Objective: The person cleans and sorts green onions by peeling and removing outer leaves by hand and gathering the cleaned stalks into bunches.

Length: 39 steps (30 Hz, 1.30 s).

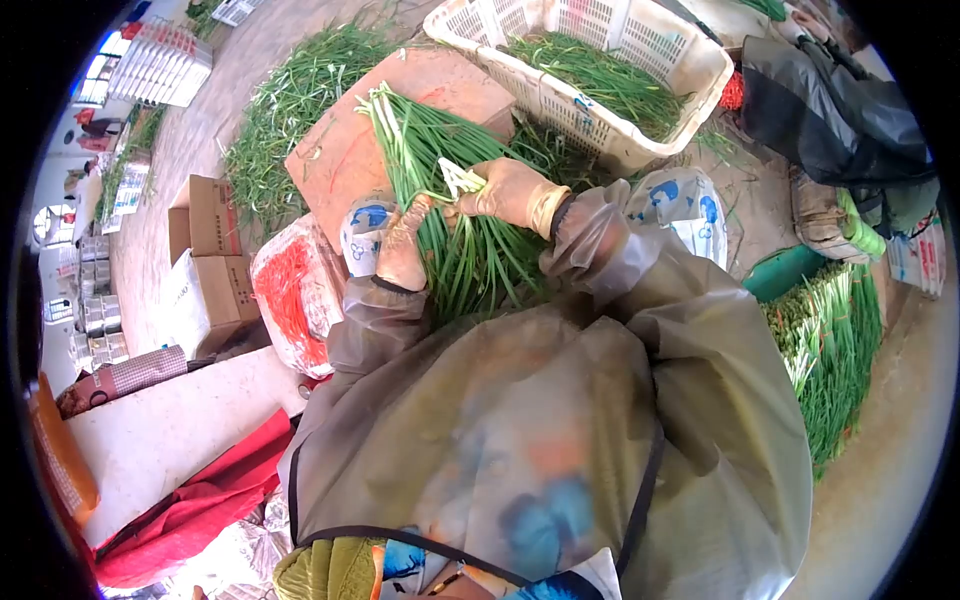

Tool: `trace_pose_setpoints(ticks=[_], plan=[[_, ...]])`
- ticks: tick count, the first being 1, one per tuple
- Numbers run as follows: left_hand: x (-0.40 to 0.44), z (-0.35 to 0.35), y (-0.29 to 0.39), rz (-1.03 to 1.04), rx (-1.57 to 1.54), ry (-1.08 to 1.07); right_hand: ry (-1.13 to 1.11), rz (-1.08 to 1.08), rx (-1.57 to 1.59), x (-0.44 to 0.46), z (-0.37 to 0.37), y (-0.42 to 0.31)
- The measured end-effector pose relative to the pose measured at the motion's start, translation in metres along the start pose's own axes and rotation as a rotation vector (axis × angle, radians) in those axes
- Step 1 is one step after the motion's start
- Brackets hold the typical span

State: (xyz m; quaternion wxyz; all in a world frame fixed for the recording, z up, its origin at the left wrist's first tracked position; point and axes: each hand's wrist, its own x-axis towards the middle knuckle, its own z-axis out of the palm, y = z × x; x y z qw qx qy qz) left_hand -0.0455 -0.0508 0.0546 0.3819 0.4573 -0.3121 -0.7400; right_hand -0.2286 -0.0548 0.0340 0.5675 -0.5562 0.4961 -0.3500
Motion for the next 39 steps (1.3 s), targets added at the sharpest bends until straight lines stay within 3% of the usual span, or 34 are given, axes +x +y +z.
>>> trace_pose_setpoints(ticks=[8, 11, 14, 15, 16, 19, 21, 24, 26, 28, 29, 30, 32, 33, 34, 36, 37, 39], plan=[[0.017, -0.024, -0.028, 0.116, -0.064, 0.032, -0.012, -0.010, -0.230, 0.001, 0.005, 0.013], [0.025, -0.040, -0.021, 0.103, -0.343, -0.064, -0.056, 0.095, -0.255, 0.000, 0.004, 0.019], [0.035, -0.069, -0.016, 0.087, -0.500, -0.108, 0.077, 0.105, -0.037, -0.005, -0.002, 0.029], [0.038, -0.079, -0.015, 0.109, -0.495, -0.097, 0.137, 0.071, 0.011, -0.005, -0.007, 0.030], [0.038, -0.085, -0.014, 0.118, -0.486, -0.079, 0.135, 0.182, 0.058, -0.007, -0.015, 0.021], [0.036, -0.082, -0.017, 0.010, -0.388, -0.037, 0.157, 0.109, 0.172, -0.010, -0.024, 0.002], [0.017, -0.040, -0.019, 0.093, -0.008, 0.053, 0.136, 0.073, 0.181, -0.004, -0.021, 0.002], [0.011, -0.012, -0.040, 0.132, 0.063, -0.154, 0.173, 0.033, 0.236, 0.002, -0.006, -0.004], [0.003, 0.004, -0.036, 0.113, -0.117, -0.245, 0.142, 0.041, 0.158, 0.001, -0.008, -0.012], [0.007, 0.001, -0.035, 0.135, -0.134, -0.235, 0.252, -0.060, -0.032, 0.004, -0.015, -0.004], [0.011, -0.009, -0.037, 0.084, -0.161, -0.233, 0.489, 0.102, -0.599, -0.001, -0.024, -0.003], [0.013, -0.016, -0.038, 0.033, -0.186, -0.231, 0.580, 0.077, -0.788, -0.002, -0.033, 0.002], [0.015, -0.017, -0.037, 0.048, -0.155, -0.206, 0.510, 0.001, -0.500, -0.001, -0.052, 0.034], [0.015, -0.018, -0.038, 0.055, -0.149, -0.216, 0.315, 0.067, -0.035, -0.002, -0.050, 0.028], [0.013, -0.016, -0.037, 0.056, -0.141, -0.226, 0.273, 0.144, 0.147, -0.003, -0.043, 0.015], [0.009, -0.012, -0.036, 0.006, -0.122, -0.239, 0.213, 0.113, 0.119, -0.011, -0.024, -0.019], [0.010, -0.009, -0.037, 0.003, -0.131, -0.286, 0.203, 0.197, 0.156, -0.008, -0.020, -0.023], [0.008, -0.002, -0.037, -0.019, -0.164, -0.355, 0.151, 0.074, 0.247, 0.002, -0.015, -0.013]])
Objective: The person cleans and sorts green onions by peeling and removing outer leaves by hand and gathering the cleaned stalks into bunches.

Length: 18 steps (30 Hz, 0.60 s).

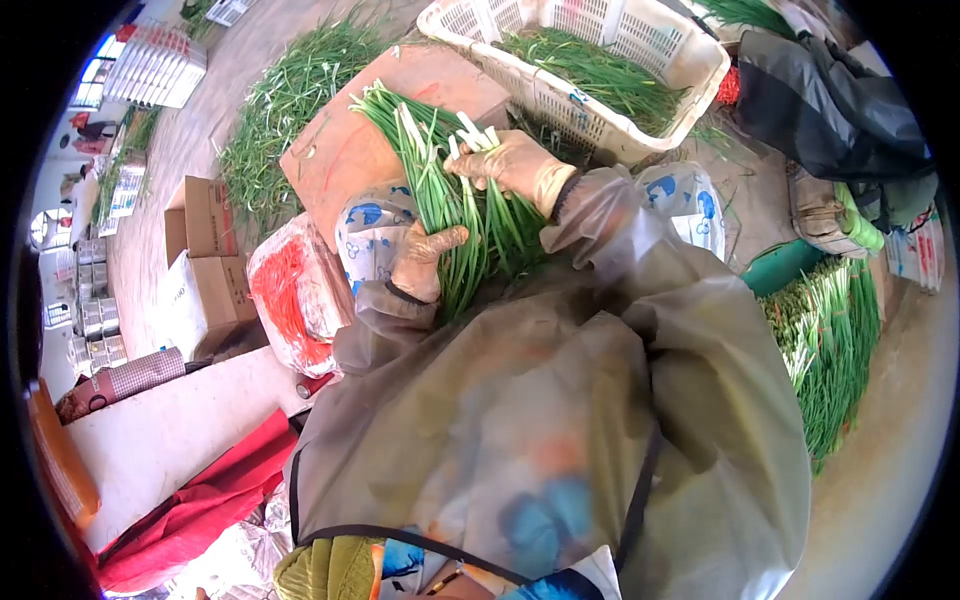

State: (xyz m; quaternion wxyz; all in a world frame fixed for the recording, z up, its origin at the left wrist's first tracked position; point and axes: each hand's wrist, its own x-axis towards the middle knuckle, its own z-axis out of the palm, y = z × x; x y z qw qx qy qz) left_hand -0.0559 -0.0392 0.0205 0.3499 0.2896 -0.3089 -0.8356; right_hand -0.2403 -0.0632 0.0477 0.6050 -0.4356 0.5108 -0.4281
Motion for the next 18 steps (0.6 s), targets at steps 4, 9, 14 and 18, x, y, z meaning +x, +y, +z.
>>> trace_pose_setpoints(ticks=[4, 9, 14, 18], plan=[[-0.004, -0.006, 0.005, 0.008, -0.058, 0.097, 0.006, 0.010, 0.003, 0.006, 0.001, 0.003], [0.017, -0.008, 0.008, 0.231, 0.183, 0.054, 0.010, -0.041, -0.043, 0.005, 0.018, 0.006], [0.028, -0.012, -0.004, 0.369, 0.156, 0.044, 0.042, -0.017, -0.056, 0.007, 0.013, 0.016], [0.019, -0.012, -0.001, 0.256, 0.110, 0.017, -0.006, 0.052, -0.023, 0.000, 0.011, 0.014]])
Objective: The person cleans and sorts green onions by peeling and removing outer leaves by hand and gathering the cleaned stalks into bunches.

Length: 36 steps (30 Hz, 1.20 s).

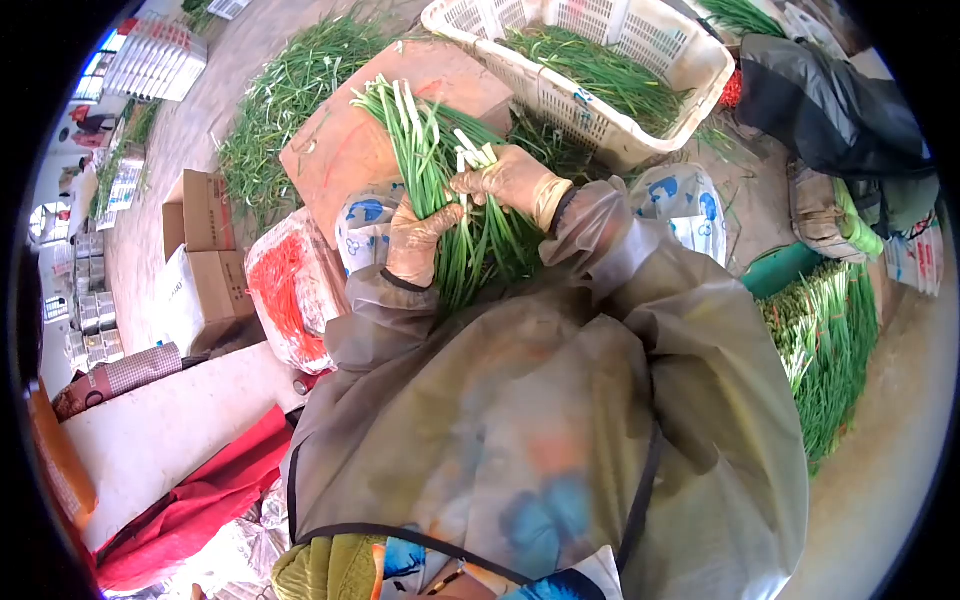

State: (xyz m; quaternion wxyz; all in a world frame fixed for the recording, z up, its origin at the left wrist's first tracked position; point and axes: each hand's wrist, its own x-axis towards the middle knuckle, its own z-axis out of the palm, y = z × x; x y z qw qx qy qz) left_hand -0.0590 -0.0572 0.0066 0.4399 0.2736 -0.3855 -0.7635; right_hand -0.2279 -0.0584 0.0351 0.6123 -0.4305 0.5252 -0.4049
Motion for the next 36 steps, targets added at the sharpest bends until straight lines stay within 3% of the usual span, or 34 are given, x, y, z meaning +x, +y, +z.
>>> trace_pose_setpoints(ticks=[4, 7, 9, 14, 17, 19, 20, 22, 23, 25, 27, 28, 29, 31, 32, 35, 36], plan=[[-0.002, -0.009, 0.001, -0.028, 0.108, -0.048, -0.146, 0.103, -0.181, 0.001, -0.004, -0.001], [-0.003, -0.002, 0.001, 0.131, 0.225, 0.116, -0.183, 0.071, -0.260, 0.000, 0.001, 0.007], [0.004, -0.010, 0.008, 0.106, 0.182, 0.174, -0.234, 0.025, -0.120, -0.003, 0.012, 0.023], [0.002, -0.017, 0.025, 0.121, 0.082, 0.305, -0.172, 0.163, -0.273, -0.005, 0.005, 0.029], [0.004, -0.045, 0.030, 0.190, 0.078, 0.412, -0.073, 0.105, -0.220, -0.012, -0.010, 0.021], [0.003, -0.059, 0.034, 0.188, 0.098, 0.387, 0.071, 0.080, 0.094, -0.024, -0.026, -0.011], [-0.002, -0.049, 0.045, 0.065, 0.077, 0.321, 0.197, 0.084, 0.103, -0.025, -0.037, -0.025], [-0.009, -0.038, 0.047, -0.106, 0.038, 0.221, 0.061, -0.060, 0.404, -0.024, -0.064, -0.044], [-0.011, -0.031, 0.046, -0.179, 0.030, 0.156, 0.159, -0.158, 0.419, -0.026, -0.064, -0.047], [-0.009, -0.018, 0.036, -0.165, -0.116, 0.062, 0.263, -0.210, 0.024, -0.032, -0.062, -0.067], [-0.006, -0.021, 0.033, -0.207, -0.093, -0.006, 0.206, -0.283, 0.108, -0.038, -0.064, -0.069], [-0.007, -0.015, 0.034, -0.199, -0.123, -0.012, 0.061, -0.211, 0.443, -0.042, -0.067, -0.066], [-0.009, -0.010, 0.034, -0.194, -0.156, -0.011, -0.100, -0.312, 0.528, -0.045, -0.068, -0.065], [-0.009, -0.013, 0.031, -0.198, -0.117, -0.013, 0.112, -0.182, 0.040, -0.059, -0.059, -0.087], [-0.010, -0.012, 0.032, -0.200, -0.117, -0.002, 0.155, -0.235, -0.032, -0.050, -0.060, -0.074], [-0.011, -0.005, 0.038, -0.178, -0.060, 0.026, 0.013, -0.284, 0.185, -0.041, -0.058, -0.064], [-0.014, -0.003, 0.037, -0.163, -0.015, 0.065, -0.052, -0.179, 0.209, -0.044, -0.057, -0.066]])
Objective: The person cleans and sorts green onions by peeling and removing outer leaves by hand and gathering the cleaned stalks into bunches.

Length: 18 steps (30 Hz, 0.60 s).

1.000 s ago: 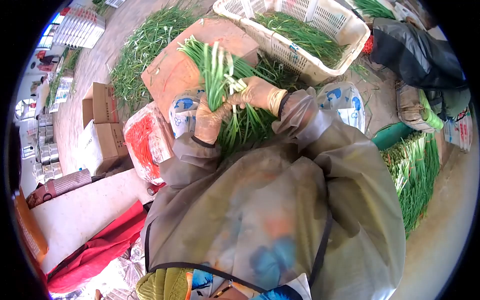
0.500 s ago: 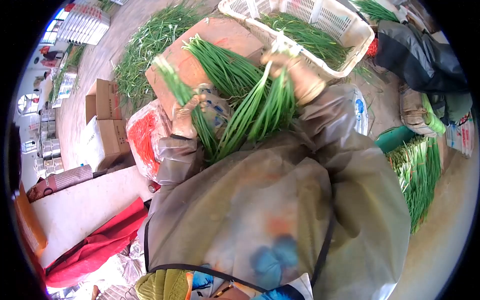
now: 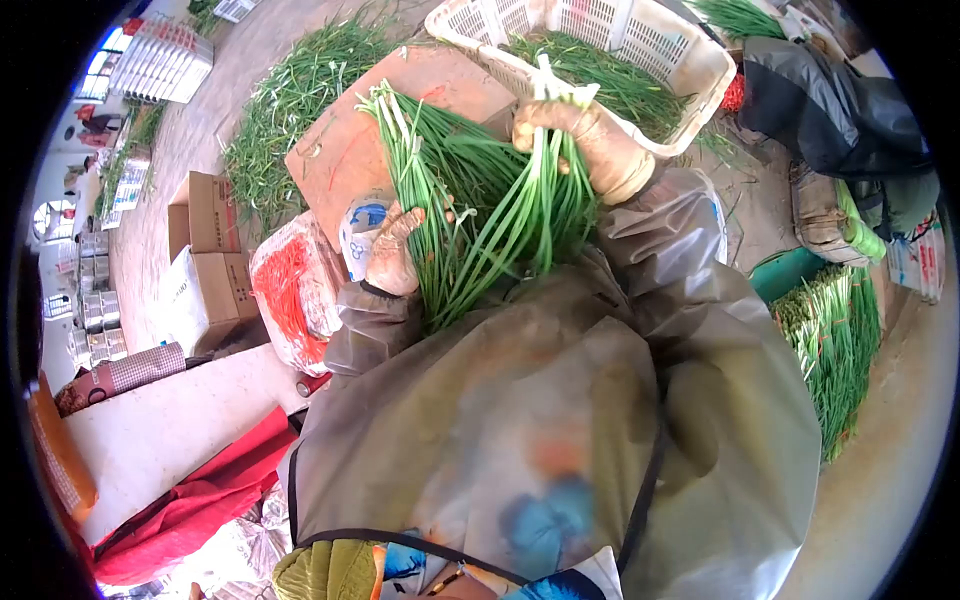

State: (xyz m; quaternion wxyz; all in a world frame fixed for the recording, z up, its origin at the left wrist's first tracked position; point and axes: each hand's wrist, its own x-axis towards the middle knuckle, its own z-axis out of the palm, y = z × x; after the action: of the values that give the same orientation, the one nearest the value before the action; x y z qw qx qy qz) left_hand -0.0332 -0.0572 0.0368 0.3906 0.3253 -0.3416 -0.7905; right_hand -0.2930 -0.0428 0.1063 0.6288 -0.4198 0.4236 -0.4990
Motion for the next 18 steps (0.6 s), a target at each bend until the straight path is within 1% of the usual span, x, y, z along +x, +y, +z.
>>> trace_pose_setpoints(ticks=[1, 3, 4, 5, 7, 8, 9, 11, 13, 14, 17, 18], plan=[[-0.002, 0.000, -0.002, -0.003, 0.000, 0.006, 0.137, 0.091, -0.045, 0.002, 0.005, 0.008], [0.000, -0.004, -0.006, -0.046, -0.045, -0.077, 0.062, -0.008, -0.148, 0.016, 0.017, 0.027], [0.003, -0.004, -0.007, -0.068, -0.036, -0.129, 0.049, -0.035, -0.077, 0.025, 0.018, 0.042], [0.000, -0.003, -0.007, -0.096, 0.019, -0.142, 0.040, -0.036, -0.063, 0.032, 0.019, 0.052], [-0.003, 0.000, -0.012, -0.154, -0.024, -0.149, 0.001, -0.064, -0.085, 0.037, 0.028, 0.056], [-0.004, 0.001, -0.015, -0.156, -0.026, -0.148, -0.018, -0.007, -0.195, 0.042, 0.025, 0.065], [-0.004, 0.002, -0.016, -0.173, -0.086, -0.143, -0.038, 0.037, -0.198, 0.040, 0.029, 0.062], [-0.004, 0.000, -0.017, -0.187, -0.146, -0.137, -0.008, 0.036, -0.299, 0.042, 0.025, 0.070], [-0.003, 0.001, -0.012, -0.130, -0.087, -0.034, -0.039, 0.057, -0.162, 0.037, 0.026, 0.067], [-0.005, 0.006, -0.011, -0.080, -0.087, 0.035, -0.098, 0.045, -0.192, 0.033, 0.026, 0.063], [-0.008, 0.010, -0.005, -0.030, -0.021, 0.013, -0.142, 0.060, -0.121, 0.016, 0.039, 0.048], [-0.008, 0.007, -0.005, -0.065, 0.030, 0.018, -0.178, 0.069, -0.061, 0.014, 0.041, 0.044]])
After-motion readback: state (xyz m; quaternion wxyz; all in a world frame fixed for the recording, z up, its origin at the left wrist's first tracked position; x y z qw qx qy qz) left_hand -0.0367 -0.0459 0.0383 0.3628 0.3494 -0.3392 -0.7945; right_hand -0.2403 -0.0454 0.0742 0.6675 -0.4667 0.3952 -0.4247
